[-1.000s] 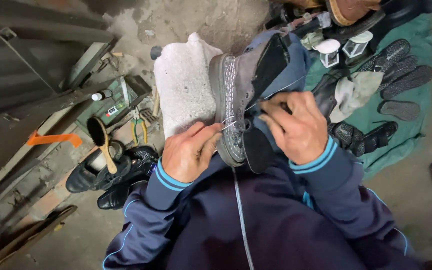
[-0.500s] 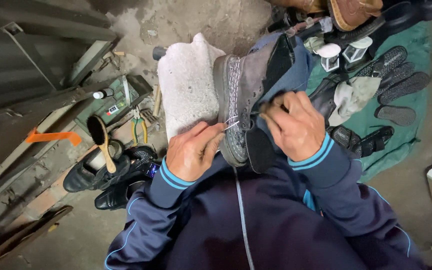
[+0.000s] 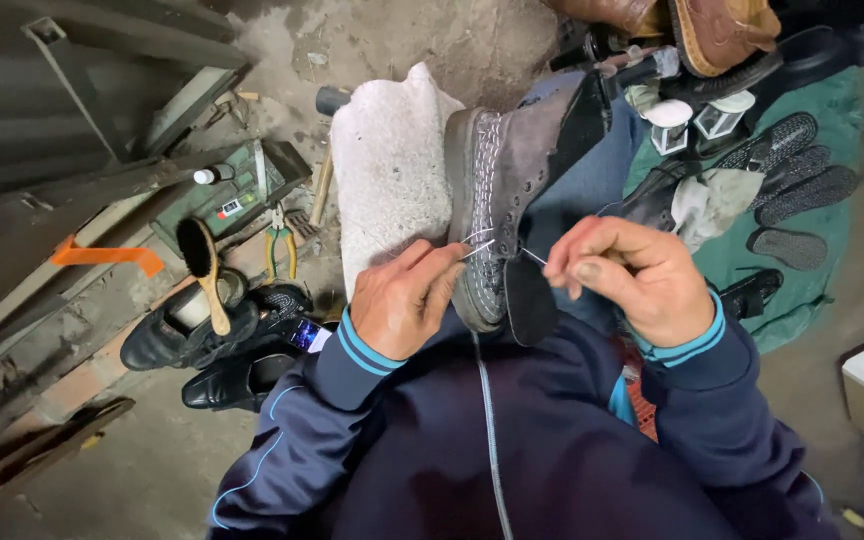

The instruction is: Hand-sewing the sole of a boot using a needle and thread in a shoe repair shop.

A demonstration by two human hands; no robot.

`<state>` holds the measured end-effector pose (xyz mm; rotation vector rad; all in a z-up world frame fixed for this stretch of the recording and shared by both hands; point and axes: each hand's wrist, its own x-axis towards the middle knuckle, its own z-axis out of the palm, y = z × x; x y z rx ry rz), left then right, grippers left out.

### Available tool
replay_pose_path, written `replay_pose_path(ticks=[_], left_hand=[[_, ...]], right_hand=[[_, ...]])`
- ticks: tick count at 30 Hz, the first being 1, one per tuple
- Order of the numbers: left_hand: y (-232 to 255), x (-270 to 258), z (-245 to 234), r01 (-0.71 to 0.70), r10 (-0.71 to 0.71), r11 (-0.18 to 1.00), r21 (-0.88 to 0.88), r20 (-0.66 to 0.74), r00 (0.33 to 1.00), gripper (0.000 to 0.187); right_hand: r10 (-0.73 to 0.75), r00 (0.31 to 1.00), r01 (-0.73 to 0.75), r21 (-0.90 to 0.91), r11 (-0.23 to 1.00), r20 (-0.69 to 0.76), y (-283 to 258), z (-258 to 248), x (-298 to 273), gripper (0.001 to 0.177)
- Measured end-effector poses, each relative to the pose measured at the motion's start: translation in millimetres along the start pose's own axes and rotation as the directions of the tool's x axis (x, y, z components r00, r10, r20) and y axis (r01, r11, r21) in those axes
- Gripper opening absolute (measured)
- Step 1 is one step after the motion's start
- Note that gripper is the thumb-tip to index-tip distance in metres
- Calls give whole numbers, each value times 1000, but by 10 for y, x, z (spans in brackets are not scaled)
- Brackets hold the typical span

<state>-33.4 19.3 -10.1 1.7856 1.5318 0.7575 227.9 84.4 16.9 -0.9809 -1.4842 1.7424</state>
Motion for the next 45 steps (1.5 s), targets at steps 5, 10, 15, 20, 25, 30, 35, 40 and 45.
replay_pose_path(ticks=[5, 10, 15, 20, 25, 30, 35, 40, 45], left_hand=[[-11, -72, 72, 4, -2, 1000, 14, -78, 997, 16], [-81, -159, 174, 14, -1, 997, 72, -176, 984, 15], [-94, -226, 317, 31, -15, 993, 110, -147, 989, 23], [-45, -253, 335, 67, -59, 997, 38, -181, 982, 16], [-99, -303, 547, 93, -107, 993, -79, -194, 975, 15], [-99, -308, 576, 92, -104, 993, -79, -169, 980, 10], [-97, -321, 541, 78, -90, 994, -73, -179, 980, 9], [-103, -325, 593, 100, -116, 991, -93, -185, 976, 11], [-113, -335, 588, 70, -89, 994, -85, -251, 964, 6]], right_hand=[[90, 985, -112, -146, 983, -147, 136, 23, 83, 9], [39, 997, -66, -449, 891, -70, 4, 120, 280, 12], [130, 992, -94, -691, 717, -1, 163, 37, 267, 11], [106, 992, -126, -743, 657, -74, 291, -6, 167, 5], [193, 973, -223, -756, 615, -129, 374, -74, 107, 8], [281, 942, -324, -707, 629, -182, 252, 135, 75, 13], [295, 936, -339, -719, 607, -192, 375, 24, 17, 18], [336, 922, -364, -733, 574, -194, 396, -46, 11, 22], [343, 927, -339, -735, 587, -154, 262, 90, 17, 13]])
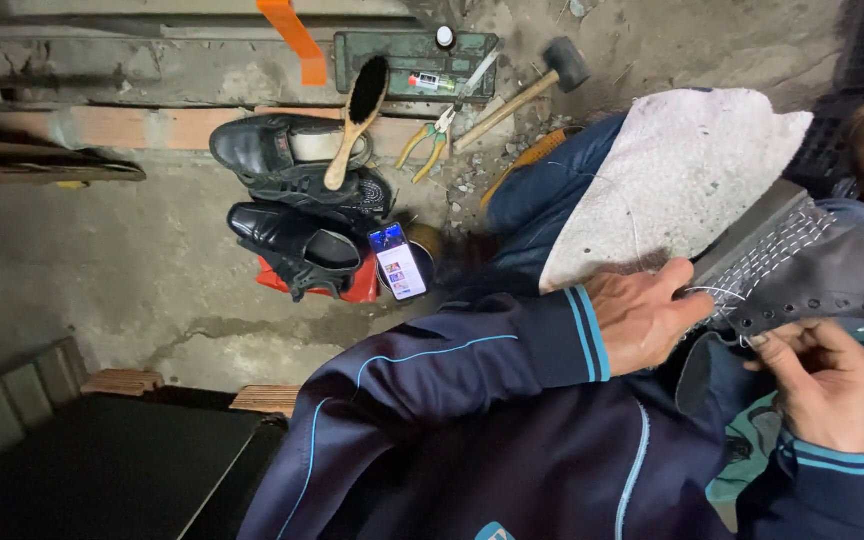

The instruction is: Hand-sewing the sole of a boot using a needle and thread in a shoe repair shop.

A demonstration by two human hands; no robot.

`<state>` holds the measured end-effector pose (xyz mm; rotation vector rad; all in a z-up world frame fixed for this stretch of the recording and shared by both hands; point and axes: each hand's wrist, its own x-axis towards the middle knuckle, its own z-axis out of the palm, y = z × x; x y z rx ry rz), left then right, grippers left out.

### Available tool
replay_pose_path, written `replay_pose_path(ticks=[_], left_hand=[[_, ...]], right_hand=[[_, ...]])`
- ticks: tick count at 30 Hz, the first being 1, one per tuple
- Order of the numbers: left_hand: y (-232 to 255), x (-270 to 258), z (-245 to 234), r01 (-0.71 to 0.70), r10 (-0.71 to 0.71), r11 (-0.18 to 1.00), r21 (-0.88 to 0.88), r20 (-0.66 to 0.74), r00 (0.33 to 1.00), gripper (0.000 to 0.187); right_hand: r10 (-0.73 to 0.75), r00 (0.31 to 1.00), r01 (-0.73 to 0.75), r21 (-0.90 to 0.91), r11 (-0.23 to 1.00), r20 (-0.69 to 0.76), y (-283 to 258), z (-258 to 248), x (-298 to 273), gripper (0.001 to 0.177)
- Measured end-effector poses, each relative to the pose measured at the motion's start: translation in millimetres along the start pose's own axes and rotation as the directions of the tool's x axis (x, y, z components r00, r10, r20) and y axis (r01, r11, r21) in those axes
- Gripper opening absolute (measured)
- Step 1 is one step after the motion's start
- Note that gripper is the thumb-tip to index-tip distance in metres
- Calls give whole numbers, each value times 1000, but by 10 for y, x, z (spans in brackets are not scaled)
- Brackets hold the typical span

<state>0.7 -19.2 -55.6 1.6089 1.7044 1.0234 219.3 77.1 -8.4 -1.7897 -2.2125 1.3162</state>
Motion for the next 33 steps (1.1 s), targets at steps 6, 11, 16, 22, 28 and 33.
replay_pose_path(ticks=[6, 11, 16, 22, 28, 33], left_hand=[[-2, 8, -68, 15, -13, 999, -29, 47, 999, 7], [-12, 1, -10, 27, -26, 999, -21, 71, 997, 11], [53, 10, 16, 71, -75, 997, 32, 155, 985, 17], [78, -9, 211, 80, -67, 967, 241, -61, 996, 8], [82, -7, 59, 94, -92, 975, 201, -17, 996, 10], [68, -13, 100, 121, -126, 962, 247, 5, 992, 10]], right_hand=[[-38, 997, 49, 168, 985, -66, 109, 54, -89, 18], [-69, 995, 82, 185, 979, -74, 110, 72, -98, 20], [-48, 995, 66, 209, 976, -89, 67, 98, -105, 22], [-80, 992, 96, 174, 980, -94, -63, 141, -158, 19], [-332, 913, 330, -50, 943, -238, 114, 281, -275, 25], [-573, 813, 377, -653, 657, -108, 82, 264, -281, 44]])
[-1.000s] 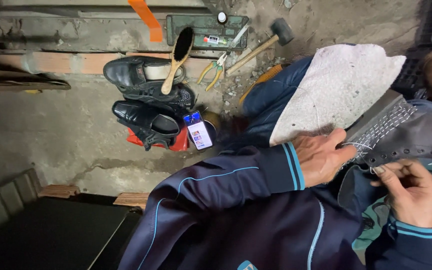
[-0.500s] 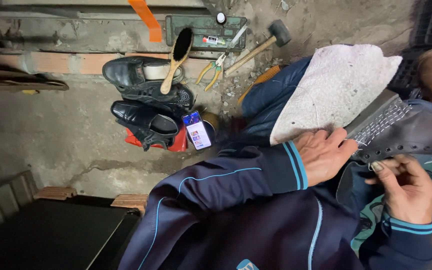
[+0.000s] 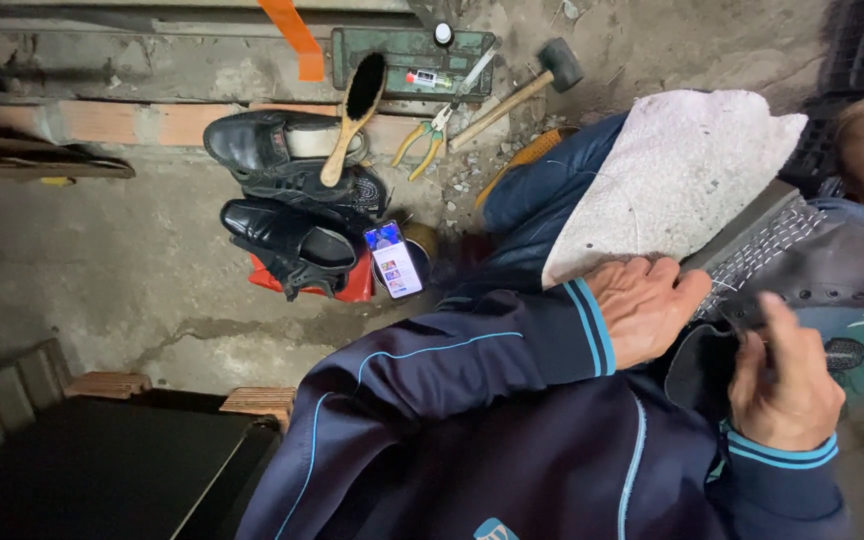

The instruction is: Hand-sewing the sole of a boot using a needle and thread in a shoe repair shop.

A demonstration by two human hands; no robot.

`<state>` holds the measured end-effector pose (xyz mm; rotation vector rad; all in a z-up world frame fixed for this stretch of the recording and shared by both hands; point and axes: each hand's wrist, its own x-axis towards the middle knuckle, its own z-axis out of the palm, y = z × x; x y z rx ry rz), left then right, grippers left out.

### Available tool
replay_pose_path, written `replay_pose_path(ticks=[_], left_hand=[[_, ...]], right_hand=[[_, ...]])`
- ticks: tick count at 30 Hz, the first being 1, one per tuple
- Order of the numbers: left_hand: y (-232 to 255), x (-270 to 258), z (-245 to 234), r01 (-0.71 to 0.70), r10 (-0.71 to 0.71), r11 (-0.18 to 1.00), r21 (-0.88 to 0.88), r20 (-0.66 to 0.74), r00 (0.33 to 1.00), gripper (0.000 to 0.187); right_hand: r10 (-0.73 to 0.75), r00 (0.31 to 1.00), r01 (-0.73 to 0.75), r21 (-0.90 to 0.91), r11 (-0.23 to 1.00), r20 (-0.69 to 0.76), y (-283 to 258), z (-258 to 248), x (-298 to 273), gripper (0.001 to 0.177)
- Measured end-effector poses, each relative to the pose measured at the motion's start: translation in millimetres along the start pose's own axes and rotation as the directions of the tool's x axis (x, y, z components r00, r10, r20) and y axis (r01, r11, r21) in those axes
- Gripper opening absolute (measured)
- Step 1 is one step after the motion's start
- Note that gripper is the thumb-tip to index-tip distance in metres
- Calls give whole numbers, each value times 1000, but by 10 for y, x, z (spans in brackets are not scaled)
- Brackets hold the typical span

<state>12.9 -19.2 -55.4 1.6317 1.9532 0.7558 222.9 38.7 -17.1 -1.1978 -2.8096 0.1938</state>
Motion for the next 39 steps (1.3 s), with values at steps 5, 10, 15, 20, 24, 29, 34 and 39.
replay_pose_path(ticks=[5, 10, 15, 20, 24, 29, 34, 39], left_hand=[[14, -18, -11, 27, -27, 1000, -6, 21, 999, 12], [-2, -18, -36, 22, -22, 999, -25, 21, 1000, 10], [-14, -3, -70, 37, -28, 998, -50, 176, 984, 16], [-24, -18, -68, 36, -28, 998, -49, 159, 987, 16], [-67, -41, -194, -1, 6, 1000, -30, 165, 986, 15], [-163, -49, -271, -67, 93, 991, -112, 249, 964, 17], [-198, -22, -471, 70, 56, 958, -278, 422, 905, 16], [-263, -76, -482, 103, 46, 931, -351, 392, 919, 23]], right_hand=[[27, 998, -14, -244, 970, 51, 9, 41, 25, 56], [24, 1000, -22, -247, 969, 5, -45, 46, 51, 44], [42, 998, -31, -221, 975, 48, -63, -4, 91, 53], [97, 993, -101, 51, 994, 66, -353, -180, 317, 32], [187, 981, -189, 25, 982, 60, -418, -51, 382, 36], [222, 970, -236, 154, 960, 102, -455, -56, 454, 34], [261, 958, -280, 191, 941, 119, -496, -63, 479, 29], [196, 979, -202, 153, 967, 52, -501, 18, 488, 26]])
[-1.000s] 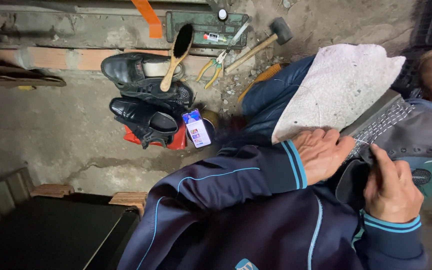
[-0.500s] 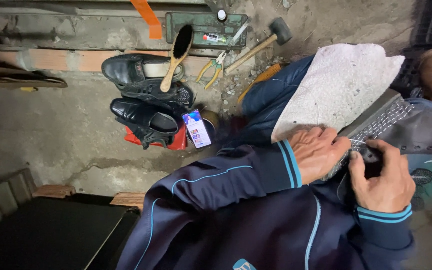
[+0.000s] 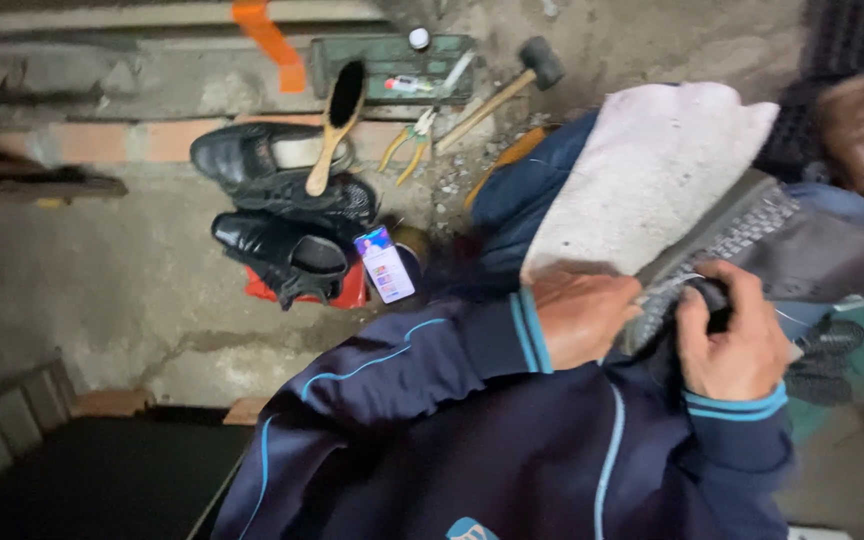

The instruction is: Hand-sewing the sole of a boot using a needle and thread in a shoe repair shop.

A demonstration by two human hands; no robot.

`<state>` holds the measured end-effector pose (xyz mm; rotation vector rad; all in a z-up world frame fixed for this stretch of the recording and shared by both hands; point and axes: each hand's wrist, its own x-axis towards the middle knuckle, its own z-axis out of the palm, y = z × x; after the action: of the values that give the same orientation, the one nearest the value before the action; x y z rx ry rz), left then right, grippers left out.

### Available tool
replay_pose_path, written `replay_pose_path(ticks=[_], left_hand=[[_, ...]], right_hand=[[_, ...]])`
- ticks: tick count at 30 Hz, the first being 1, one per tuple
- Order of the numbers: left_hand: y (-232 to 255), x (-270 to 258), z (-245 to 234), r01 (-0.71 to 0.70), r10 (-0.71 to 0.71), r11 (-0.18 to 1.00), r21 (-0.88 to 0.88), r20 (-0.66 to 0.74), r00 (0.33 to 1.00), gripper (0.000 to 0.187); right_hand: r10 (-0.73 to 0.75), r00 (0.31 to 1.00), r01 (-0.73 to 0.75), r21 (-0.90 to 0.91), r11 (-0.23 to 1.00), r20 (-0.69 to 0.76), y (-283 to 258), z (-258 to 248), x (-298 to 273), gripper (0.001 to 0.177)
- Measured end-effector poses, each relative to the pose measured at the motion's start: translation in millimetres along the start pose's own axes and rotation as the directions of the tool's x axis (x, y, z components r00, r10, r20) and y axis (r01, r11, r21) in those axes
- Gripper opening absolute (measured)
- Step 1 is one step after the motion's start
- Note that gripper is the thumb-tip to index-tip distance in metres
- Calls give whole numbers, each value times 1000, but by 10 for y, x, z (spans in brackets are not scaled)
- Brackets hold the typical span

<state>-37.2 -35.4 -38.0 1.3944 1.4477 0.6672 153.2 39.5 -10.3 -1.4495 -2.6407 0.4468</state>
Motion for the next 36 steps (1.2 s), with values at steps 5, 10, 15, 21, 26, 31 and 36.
replay_pose_path(ticks=[5, 10, 15, 21, 26, 31, 36], left_hand=[[-41, -139, 59, -67, 101, 923, 378, -72, 992, 20], [-14, 39, -90, 45, -54, 985, 165, 47, 997, 26], [281, 85, -283, -89, 117, 956, 279, -88, 989, 21], [444, 50, -381, -54, 72, 947, 317, -43, 996, 23], [417, 112, -395, 17, -14, 983, 182, -14, 1000, 24], [444, 158, -403, -91, 131, 903, 421, -67, 989, 22], [414, 149, -270, -129, 230, 796, 591, -99, 968, 18]], right_hand=[[135, 990, -136, 31, 990, 41, 33, 31, 38, 31], [210, 974, -217, 94, 972, 80, 156, 8, 54, 33], [32, 999, -23, 272, 962, -26, 378, 106, -29, 38], [64, 993, -50, 147, 988, -95, 318, 93, 33, 42], [109, 993, -94, 231, 968, -53, 299, 62, 76, 45], [91, 996, -91, 375, 923, 17, 408, -81, 165, 51], [188, 980, -122, 542, 832, -69, 393, 0, 160, 34]])
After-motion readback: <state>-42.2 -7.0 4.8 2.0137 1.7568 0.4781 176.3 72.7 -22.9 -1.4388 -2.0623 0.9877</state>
